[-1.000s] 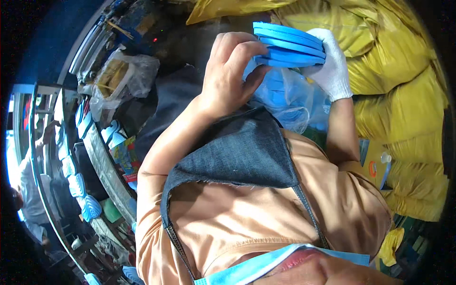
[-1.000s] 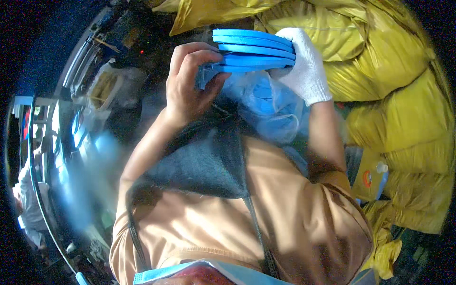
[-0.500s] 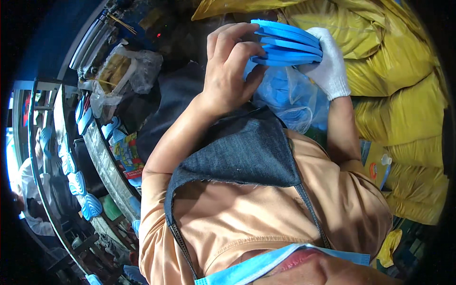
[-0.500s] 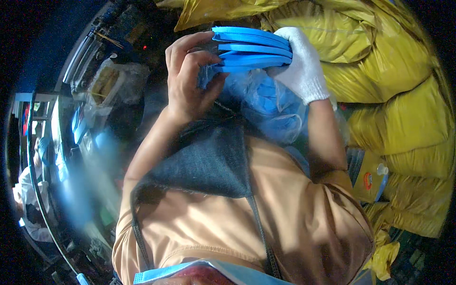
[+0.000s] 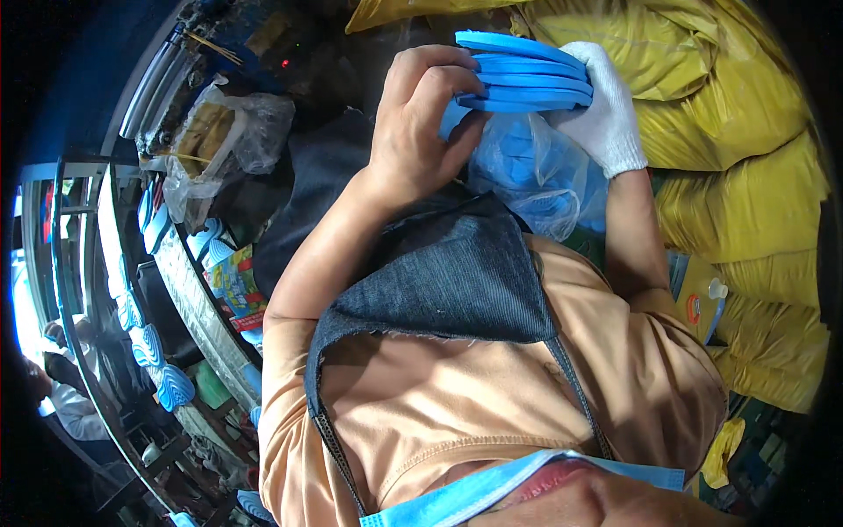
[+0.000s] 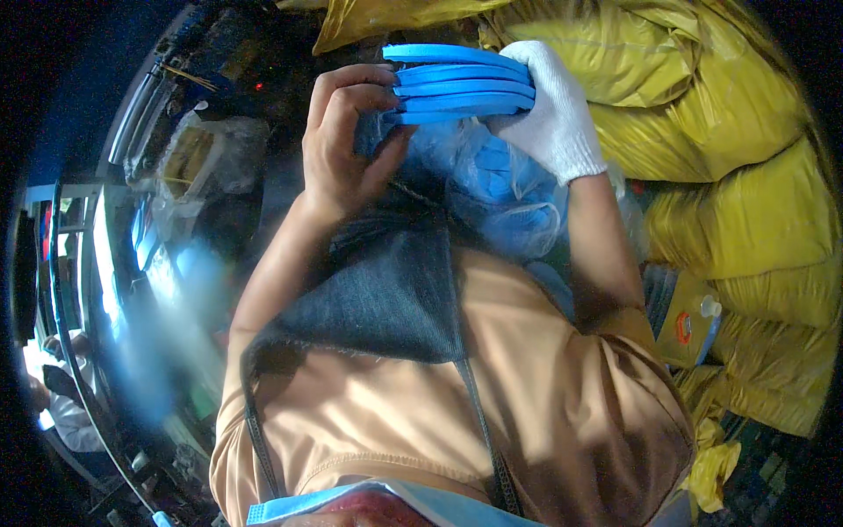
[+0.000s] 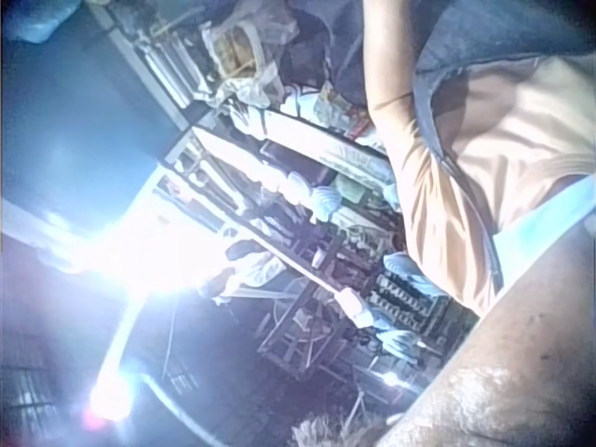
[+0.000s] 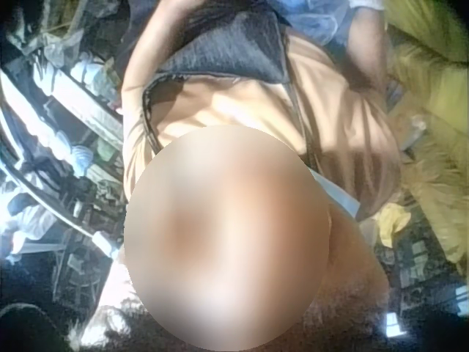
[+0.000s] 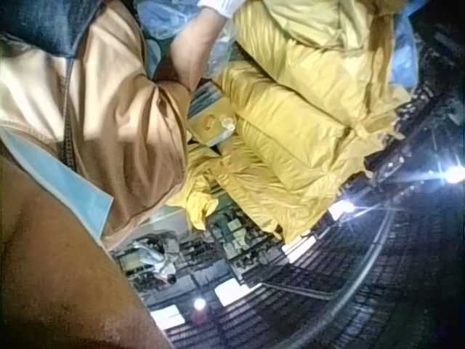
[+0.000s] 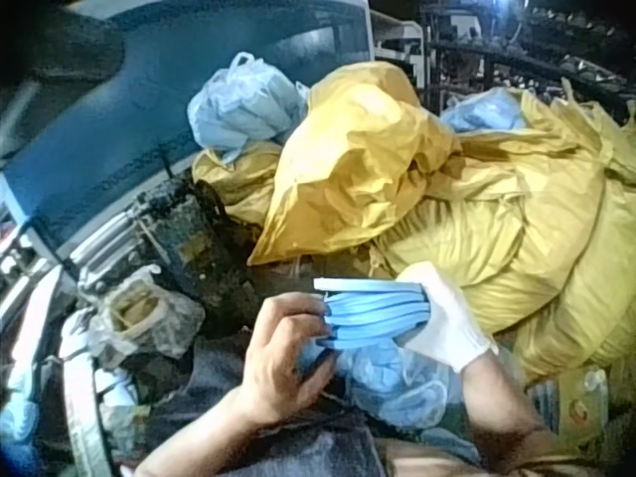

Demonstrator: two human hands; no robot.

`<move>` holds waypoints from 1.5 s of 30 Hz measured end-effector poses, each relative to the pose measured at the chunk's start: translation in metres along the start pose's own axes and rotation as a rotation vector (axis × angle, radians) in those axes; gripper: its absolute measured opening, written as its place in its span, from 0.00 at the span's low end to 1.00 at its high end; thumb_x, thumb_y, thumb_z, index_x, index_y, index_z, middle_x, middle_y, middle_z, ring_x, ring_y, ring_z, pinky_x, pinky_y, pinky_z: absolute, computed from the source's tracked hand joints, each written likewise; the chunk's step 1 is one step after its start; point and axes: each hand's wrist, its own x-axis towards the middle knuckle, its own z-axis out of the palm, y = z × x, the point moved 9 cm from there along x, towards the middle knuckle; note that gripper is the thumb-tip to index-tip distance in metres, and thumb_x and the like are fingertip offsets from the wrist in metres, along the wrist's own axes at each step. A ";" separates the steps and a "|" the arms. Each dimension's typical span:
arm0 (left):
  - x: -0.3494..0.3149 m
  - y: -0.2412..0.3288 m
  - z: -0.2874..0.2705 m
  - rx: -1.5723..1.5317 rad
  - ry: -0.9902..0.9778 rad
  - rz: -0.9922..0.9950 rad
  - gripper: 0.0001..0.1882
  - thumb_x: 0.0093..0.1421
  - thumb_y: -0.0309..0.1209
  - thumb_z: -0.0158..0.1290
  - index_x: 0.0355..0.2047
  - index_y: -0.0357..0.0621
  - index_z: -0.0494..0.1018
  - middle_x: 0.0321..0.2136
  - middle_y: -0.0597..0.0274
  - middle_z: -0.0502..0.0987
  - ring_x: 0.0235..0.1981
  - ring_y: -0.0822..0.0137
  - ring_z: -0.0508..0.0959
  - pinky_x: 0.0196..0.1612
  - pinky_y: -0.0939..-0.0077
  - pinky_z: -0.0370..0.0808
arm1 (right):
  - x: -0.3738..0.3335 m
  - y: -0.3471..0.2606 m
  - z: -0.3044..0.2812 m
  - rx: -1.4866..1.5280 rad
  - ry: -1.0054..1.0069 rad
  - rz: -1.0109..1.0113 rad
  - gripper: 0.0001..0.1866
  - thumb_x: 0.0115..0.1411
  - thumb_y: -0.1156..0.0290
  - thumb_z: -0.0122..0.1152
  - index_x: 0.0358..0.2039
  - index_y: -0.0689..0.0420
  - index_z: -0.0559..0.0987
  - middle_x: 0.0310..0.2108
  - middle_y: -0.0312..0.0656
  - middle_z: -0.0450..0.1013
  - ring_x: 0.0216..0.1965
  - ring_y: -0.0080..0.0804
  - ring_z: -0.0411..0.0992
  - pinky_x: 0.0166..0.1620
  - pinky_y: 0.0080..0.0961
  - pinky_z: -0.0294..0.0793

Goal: The person repeatedly picks up blue slipper soles from a plastic bag and places them in a neat row on a metal shelf. They handle the items one at a time, occasionally adjusting the alignment of the soles on the shelf.

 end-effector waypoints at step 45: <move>-0.399 -0.076 -0.447 0.328 0.928 -1.395 0.25 0.61 0.43 0.58 0.53 0.40 0.70 0.45 0.55 0.77 0.46 0.55 0.77 0.54 0.53 0.72 | -0.041 0.212 -0.140 -0.463 0.005 0.673 0.22 0.65 0.54 0.57 0.50 0.59 0.77 0.45 0.44 0.78 0.47 0.33 0.74 0.53 0.28 0.69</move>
